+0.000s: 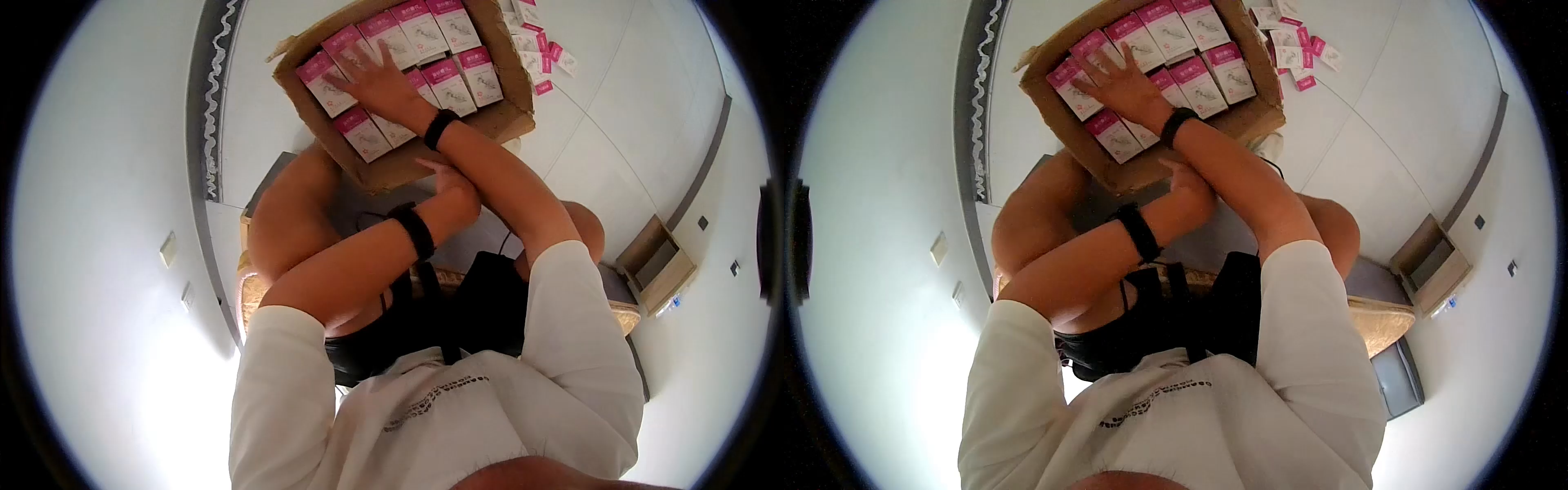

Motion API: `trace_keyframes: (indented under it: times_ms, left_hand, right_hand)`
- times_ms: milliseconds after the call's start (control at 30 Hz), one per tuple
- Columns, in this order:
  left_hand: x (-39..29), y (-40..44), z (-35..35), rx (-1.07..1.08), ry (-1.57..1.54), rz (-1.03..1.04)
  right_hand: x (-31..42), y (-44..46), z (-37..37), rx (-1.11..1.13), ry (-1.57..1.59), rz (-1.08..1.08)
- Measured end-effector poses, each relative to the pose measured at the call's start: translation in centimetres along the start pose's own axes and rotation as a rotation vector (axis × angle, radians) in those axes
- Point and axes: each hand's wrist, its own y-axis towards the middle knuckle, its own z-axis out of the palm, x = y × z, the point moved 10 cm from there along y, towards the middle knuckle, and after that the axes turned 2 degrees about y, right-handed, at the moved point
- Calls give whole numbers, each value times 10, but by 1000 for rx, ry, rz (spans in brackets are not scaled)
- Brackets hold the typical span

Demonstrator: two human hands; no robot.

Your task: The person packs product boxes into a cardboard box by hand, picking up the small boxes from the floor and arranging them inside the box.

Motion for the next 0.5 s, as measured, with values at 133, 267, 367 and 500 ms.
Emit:
trace_keyframes:
  times_ms: [133,267,367,500]
  left_hand:
    - [-2,0,-4,-95,-19,50]
    - [12,-19,-20,-130,-77,16]
    - [4,-5,-15,-109,-28,53]
    - [9,-8,-25,-299,-180,6]
  right_hand:
    - [8,19,10,-12,3,-96]
    - [-10,27,3,227,51,-35]
    - [-1,30,-2,261,63,-115]
    - [11,36,5,224,73,-156]
